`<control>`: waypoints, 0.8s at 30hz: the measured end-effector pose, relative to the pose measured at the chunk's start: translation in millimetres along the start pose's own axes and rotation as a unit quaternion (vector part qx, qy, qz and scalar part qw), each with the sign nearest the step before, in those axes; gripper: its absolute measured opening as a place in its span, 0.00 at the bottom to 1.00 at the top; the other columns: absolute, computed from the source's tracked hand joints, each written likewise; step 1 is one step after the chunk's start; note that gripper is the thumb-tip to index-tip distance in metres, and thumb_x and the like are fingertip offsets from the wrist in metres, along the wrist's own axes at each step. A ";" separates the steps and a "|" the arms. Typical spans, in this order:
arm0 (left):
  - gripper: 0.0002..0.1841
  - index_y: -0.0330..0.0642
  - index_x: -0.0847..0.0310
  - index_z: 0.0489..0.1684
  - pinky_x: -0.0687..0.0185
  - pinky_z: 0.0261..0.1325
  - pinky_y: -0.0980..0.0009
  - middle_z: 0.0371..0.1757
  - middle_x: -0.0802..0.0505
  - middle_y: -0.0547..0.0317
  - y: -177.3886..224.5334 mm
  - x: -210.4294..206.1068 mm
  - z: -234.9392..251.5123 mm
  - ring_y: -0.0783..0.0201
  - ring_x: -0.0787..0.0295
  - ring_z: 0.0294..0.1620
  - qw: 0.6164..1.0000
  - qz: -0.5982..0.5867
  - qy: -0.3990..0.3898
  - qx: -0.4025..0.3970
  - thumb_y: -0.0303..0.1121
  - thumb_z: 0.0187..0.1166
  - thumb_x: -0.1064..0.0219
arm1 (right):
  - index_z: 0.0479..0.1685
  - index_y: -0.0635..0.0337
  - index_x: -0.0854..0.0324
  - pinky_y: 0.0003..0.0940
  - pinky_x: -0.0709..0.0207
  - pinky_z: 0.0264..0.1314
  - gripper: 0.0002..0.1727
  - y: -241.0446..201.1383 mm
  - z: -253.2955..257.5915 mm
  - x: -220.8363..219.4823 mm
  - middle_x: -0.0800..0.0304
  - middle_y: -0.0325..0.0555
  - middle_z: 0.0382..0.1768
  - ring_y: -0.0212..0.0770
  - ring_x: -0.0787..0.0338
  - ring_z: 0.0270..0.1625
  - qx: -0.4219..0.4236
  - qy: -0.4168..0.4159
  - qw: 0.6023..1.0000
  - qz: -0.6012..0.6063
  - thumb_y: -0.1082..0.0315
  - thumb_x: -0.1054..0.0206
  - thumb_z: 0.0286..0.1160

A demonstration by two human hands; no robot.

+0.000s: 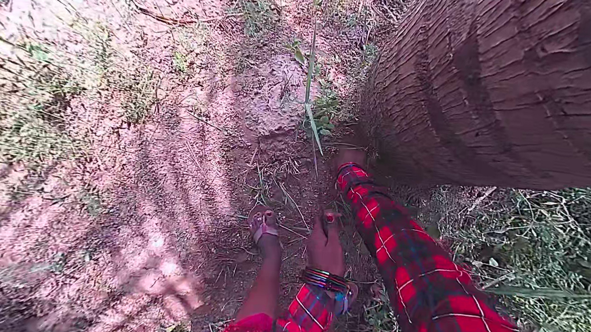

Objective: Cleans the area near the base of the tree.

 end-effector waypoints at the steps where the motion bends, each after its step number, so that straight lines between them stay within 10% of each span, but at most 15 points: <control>1: 0.18 0.40 0.15 0.54 0.33 0.26 0.76 0.21 0.26 0.72 3.2 1.6 0.0 0.78 0.34 0.18 1.000 -0.003 0.018 -0.007 0.37 0.94 0.53 | 0.78 0.67 0.25 0.70 0.29 0.74 0.25 1.8 -7.6 1.3 0.18 0.69 0.72 0.69 0.19 0.75 -0.023 -0.034 0.999 0.026 0.62 0.42 0.88; 3: 0.18 0.38 0.16 0.52 0.34 0.26 0.81 0.21 0.27 0.74 5.9 4.9 1.1 0.82 0.34 0.18 0.998 -0.025 0.056 -0.024 0.37 0.94 0.54 | 0.87 0.64 0.38 0.63 0.34 0.83 0.29 5.1 -23.2 1.9 0.28 0.64 0.82 0.62 0.27 0.84 -0.058 -0.164 0.983 0.058 0.58 0.50 0.93; 7: 0.18 0.34 0.17 0.50 0.33 0.27 0.83 0.21 0.27 0.74 2.4 13.2 5.2 0.83 0.34 0.19 0.992 -0.037 0.111 -0.038 0.34 0.92 0.55 | 0.80 0.65 0.27 0.68 0.28 0.76 0.26 25.4 -0.6 -30.0 0.17 0.70 0.70 0.68 0.18 0.74 -0.017 -0.054 0.989 0.138 0.61 0.40 0.87; 13: 0.18 0.34 0.17 0.53 0.33 0.29 0.81 0.21 0.27 0.72 -11.5 21.8 9.1 0.81 0.33 0.20 0.993 -0.004 0.119 0.006 0.34 0.94 0.54 | 0.79 0.71 0.27 0.64 0.34 0.82 0.25 25.6 -42.1 -18.6 0.18 0.71 0.71 0.67 0.19 0.77 0.101 -0.032 0.965 0.240 0.61 0.51 0.96; 15: 0.18 0.36 0.17 0.52 0.33 0.28 0.79 0.20 0.28 0.71 -11.2 21.8 10.8 0.80 0.33 0.18 0.993 -0.002 0.117 0.015 0.35 0.95 0.53 | 0.69 0.76 0.22 0.62 0.24 0.69 0.23 47.8 -76.2 -15.3 0.11 0.71 0.56 0.64 0.10 0.60 0.129 0.039 0.934 0.331 0.64 0.49 0.94; 18: 0.17 0.37 0.16 0.50 0.33 0.27 0.79 0.19 0.29 0.71 -9.3 20.3 8.3 0.79 0.33 0.17 0.993 -0.003 0.112 0.028 0.35 0.95 0.52 | 0.46 0.65 0.26 0.26 0.27 0.28 0.19 107.6 -87.4 -52.2 0.32 0.34 0.20 0.29 0.29 0.20 0.029 0.072 0.806 0.587 0.63 0.59 0.96; 21: 0.17 0.37 0.15 0.50 0.31 0.29 0.77 0.20 0.26 0.70 -7.1 18.3 8.9 0.78 0.31 0.19 0.995 0.009 0.093 0.032 0.36 0.95 0.52 | 0.38 0.50 0.26 0.26 0.20 0.30 0.14 127.5 -94.6 -68.7 0.26 0.28 0.20 0.27 0.23 0.21 -0.074 0.031 0.602 0.794 0.59 0.52 0.95; 24: 0.17 0.40 0.14 0.49 0.33 0.28 0.77 0.18 0.28 0.71 -13.1 21.6 7.5 0.78 0.33 0.18 0.995 0.013 0.091 0.038 0.36 0.95 0.51 | 0.36 0.51 0.22 0.27 0.19 0.35 0.11 120.8 -102.3 -65.7 0.18 0.32 0.24 0.29 0.18 0.26 -0.081 0.003 0.544 0.835 0.76 0.44 0.84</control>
Point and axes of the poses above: each hand's wrist, its own z-axis towards the middle knuckle, its own x-axis out of the back of the hand, y = z × x, the point moved 8 cm from there along z, towards the middle knuckle
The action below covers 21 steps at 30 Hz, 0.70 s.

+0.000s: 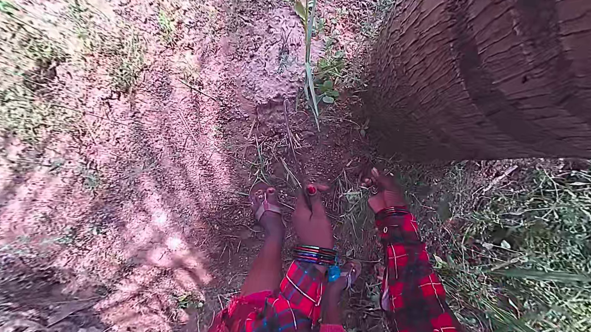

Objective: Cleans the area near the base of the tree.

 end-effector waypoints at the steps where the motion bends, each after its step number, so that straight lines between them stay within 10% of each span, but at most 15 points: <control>1: 0.18 0.40 0.14 0.49 0.34 0.27 0.78 0.18 0.29 0.72 -2.1 0.4 -0.6 0.79 0.34 0.17 1.000 -0.007 0.004 -0.002 0.36 0.95 0.52 | 0.36 0.51 0.24 0.27 0.18 0.37 0.12 -0.2 -2.1 -2.8 0.17 0.32 0.25 0.29 0.16 0.28 -0.002 -0.015 1.000 -0.009 0.80 0.45 0.80; 13: 0.17 0.42 0.14 0.49 0.35 0.26 0.78 0.18 0.29 0.73 -12.2 1.2 -6.0 0.78 0.35 0.17 0.999 -0.051 -0.003 0.007 0.38 0.95 0.51 | 0.35 0.51 0.28 0.25 0.16 0.40 0.22 9.3 3.0 -12.0 0.14 0.33 0.34 0.28 0.13 0.36 -0.002 -0.086 0.992 -0.089 0.94 0.46 0.60; 16: 0.17 0.42 0.14 0.48 0.36 0.26 0.79 0.18 0.30 0.73 -12.5 2.4 -4.7 0.79 0.35 0.17 0.998 -0.056 0.001 0.008 0.37 0.95 0.51 | 0.42 0.58 0.29 0.44 0.11 0.51 0.26 14.0 4.4 -12.1 0.11 0.46 0.47 0.45 0.07 0.50 -0.011 -0.065 0.995 -0.075 0.99 0.55 0.56; 21: 0.17 0.43 0.14 0.49 0.36 0.25 0.79 0.17 0.31 0.74 -13.3 2.9 -3.2 0.79 0.36 0.16 0.998 -0.064 -0.003 0.007 0.38 0.95 0.52 | 0.65 0.72 0.26 0.41 0.16 0.57 0.18 16.4 23.1 -2.1 0.15 0.59 0.61 0.45 0.10 0.54 0.008 0.037 0.903 -0.428 0.84 0.37 0.77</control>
Point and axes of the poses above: each hand's wrist, its own z-axis towards the middle knuckle, its own x-axis out of the back of the hand, y = z × x, the point moved 8 cm from there along z, towards the middle knuckle
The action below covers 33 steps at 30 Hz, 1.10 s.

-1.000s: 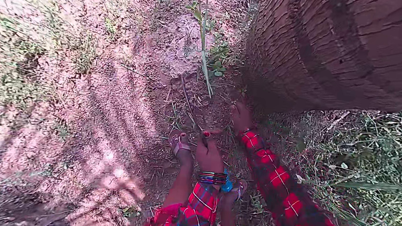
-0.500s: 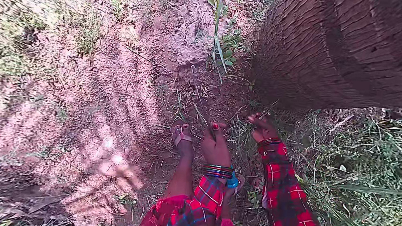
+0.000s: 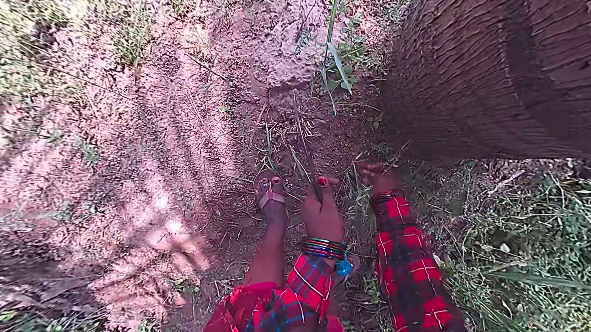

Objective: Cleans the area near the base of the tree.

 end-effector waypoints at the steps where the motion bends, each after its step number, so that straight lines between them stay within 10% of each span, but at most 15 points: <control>1: 0.17 0.43 0.14 0.49 0.36 0.25 0.78 0.17 0.31 0.74 -0.1 0.1 0.0 0.78 0.36 0.16 1.000 0.002 -0.002 0.001 0.38 0.95 0.52 | 0.67 0.71 0.24 0.47 0.18 0.62 0.18 1.1 10.9 -2.2 0.14 0.64 0.62 0.51 0.10 0.57 0.008 0.005 0.996 -0.083 0.80 0.37 0.79; 8: 0.17 0.44 0.14 0.48 0.36 0.23 0.78 0.16 0.31 0.73 -6.9 1.3 -0.3 0.78 0.36 0.15 1.000 0.006 0.006 0.004 0.38 0.95 0.52 | 0.75 0.74 0.26 0.61 0.36 0.84 0.37 -10.5 39.8 -51.8 0.24 0.71 0.77 0.63 0.26 0.82 -0.068 -0.078 0.902 -0.420 0.44 0.44 0.90; 16: 0.19 0.43 0.14 0.48 0.35 0.24 0.78 0.17 0.30 0.73 -11.1 -3.7 -3.8 0.78 0.35 0.15 1.000 0.014 -0.008 -0.004 0.40 0.95 0.52 | 0.77 0.77 0.28 0.64 0.38 0.84 0.30 8.7 52.8 -51.1 0.24 0.76 0.75 0.69 0.26 0.81 0.011 -0.086 0.931 -0.356 0.57 0.42 0.91; 22: 0.19 0.44 0.16 0.51 0.36 0.21 0.79 0.18 0.31 0.72 -15.5 -2.1 -2.5 0.78 0.37 0.14 1.000 -0.008 -0.017 0.006 0.41 0.96 0.54 | 0.63 0.76 0.19 0.60 0.29 0.71 0.22 -2.8 -2.3 -15.7 0.13 0.71 0.58 0.62 0.15 0.63 0.085 -0.006 0.983 -0.165 0.60 0.41 0.91; 33: 0.18 0.42 0.15 0.49 0.35 0.23 0.79 0.16 0.31 0.73 -20.8 -11.7 -9.6 0.79 0.36 0.15 0.999 0.012 -0.032 -0.012 0.40 0.95 0.52 | 0.88 0.75 0.46 0.59 0.34 0.85 0.44 51.2 30.5 -66.5 0.32 0.73 0.82 0.64 0.28 0.84 -0.080 -0.065 0.921 -0.376 0.49 0.38 0.87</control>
Point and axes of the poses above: each hand's wrist, its own z-axis towards the middle knuckle, its own x-axis out of the back of the hand, y = z × x, the point moved 8 cm from there along z, towards the middle knuckle
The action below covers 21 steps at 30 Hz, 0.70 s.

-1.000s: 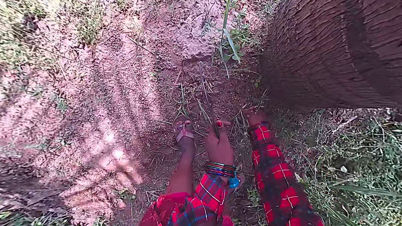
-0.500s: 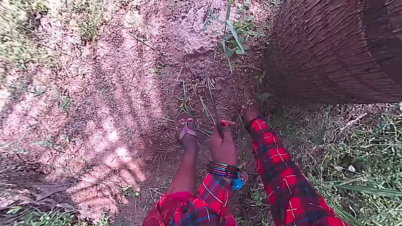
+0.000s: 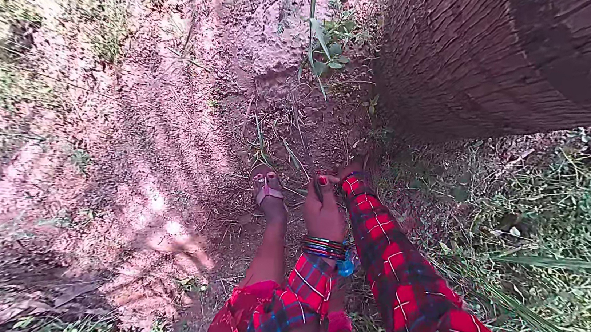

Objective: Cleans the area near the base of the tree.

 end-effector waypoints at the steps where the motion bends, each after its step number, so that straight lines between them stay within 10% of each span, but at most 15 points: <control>1: 0.18 0.42 0.15 0.48 0.35 0.23 0.79 0.16 0.31 0.73 -1.5 -0.7 -0.4 0.79 0.36 0.15 1.000 -0.002 0.004 0.001 0.39 0.95 0.52 | 0.84 0.78 0.39 0.59 0.34 0.84 0.39 -1.1 -1.0 -3.9 0.29 0.74 0.80 0.64 0.26 0.83 -0.008 -0.009 1.000 0.000 0.51 0.38 0.87; 12: 0.18 0.43 0.16 0.48 0.39 0.23 0.80 0.17 0.33 0.74 -5.9 -4.1 -0.6 0.80 0.39 0.15 1.000 -0.010 -0.004 0.021 0.38 0.95 0.53 | 0.70 0.71 0.21 0.64 0.31 0.78 0.26 12.4 -5.0 -2.1 0.16 0.71 0.67 0.66 0.18 0.74 0.051 -0.011 0.995 0.081 0.55 0.46 0.93; 17: 0.19 0.43 0.15 0.47 0.35 0.25 0.81 0.18 0.29 0.74 -6.1 -0.7 3.5 0.80 0.34 0.17 0.999 -0.029 0.020 0.012 0.39 0.96 0.54 | 0.65 0.74 0.18 0.64 0.25 0.72 0.21 -8.6 -84.1 -14.7 0.11 0.72 0.57 0.67 0.12 0.65 0.211 0.011 0.970 0.121 0.64 0.38 0.86; 21: 0.18 0.42 0.15 0.47 0.36 0.24 0.78 0.17 0.30 0.72 2.5 -9.2 0.2 0.77 0.35 0.16 1.000 -0.007 0.007 0.026 0.39 0.95 0.52 | 0.70 0.74 0.22 0.62 0.28 0.76 0.23 17.6 -81.0 20.6 0.17 0.72 0.67 0.67 0.17 0.71 0.138 0.098 0.973 0.158 0.61 0.42 0.91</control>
Point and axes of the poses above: each hand's wrist, its own z-axis towards the middle knuckle, its own x-axis out of the back of the hand, y = z × x, the point moved 8 cm from there along z, towards the middle knuckle
